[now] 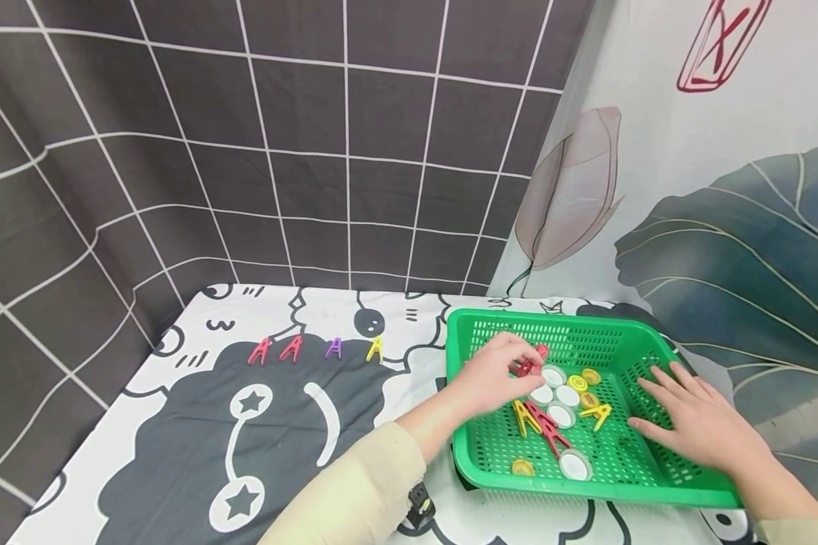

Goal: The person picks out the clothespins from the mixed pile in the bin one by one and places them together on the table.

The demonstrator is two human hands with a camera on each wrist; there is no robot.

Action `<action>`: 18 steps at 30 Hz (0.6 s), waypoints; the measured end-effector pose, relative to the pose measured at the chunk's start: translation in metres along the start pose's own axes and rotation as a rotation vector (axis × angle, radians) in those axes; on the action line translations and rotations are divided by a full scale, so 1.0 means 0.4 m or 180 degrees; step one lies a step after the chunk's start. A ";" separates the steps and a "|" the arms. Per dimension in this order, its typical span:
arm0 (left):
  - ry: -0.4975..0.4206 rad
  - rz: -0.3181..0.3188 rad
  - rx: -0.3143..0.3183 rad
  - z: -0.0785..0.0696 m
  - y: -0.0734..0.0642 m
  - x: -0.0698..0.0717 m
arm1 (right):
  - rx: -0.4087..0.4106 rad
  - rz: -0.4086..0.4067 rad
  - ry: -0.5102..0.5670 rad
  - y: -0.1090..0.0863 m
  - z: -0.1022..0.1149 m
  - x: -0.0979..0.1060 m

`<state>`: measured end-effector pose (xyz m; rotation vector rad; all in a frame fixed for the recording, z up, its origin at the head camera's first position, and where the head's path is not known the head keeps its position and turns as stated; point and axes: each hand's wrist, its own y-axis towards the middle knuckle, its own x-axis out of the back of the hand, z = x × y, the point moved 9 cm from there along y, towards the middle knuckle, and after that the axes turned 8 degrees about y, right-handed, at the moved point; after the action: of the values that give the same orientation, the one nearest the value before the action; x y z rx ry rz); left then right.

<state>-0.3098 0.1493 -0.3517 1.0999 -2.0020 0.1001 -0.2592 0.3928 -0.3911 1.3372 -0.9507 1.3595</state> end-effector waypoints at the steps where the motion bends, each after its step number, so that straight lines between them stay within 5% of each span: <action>1: -0.0052 -0.0024 0.0004 0.002 -0.001 0.005 | 0.0003 0.0007 0.0003 -0.001 0.000 -0.001; 18: -0.0523 -0.0337 0.0043 0.049 -0.031 0.071 | 0.0036 -0.0014 0.0005 0.000 -0.001 -0.004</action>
<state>-0.3209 0.1146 -0.3486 1.2552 -2.0850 -0.0332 -0.2593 0.3930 -0.3926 1.3456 -0.9400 1.3644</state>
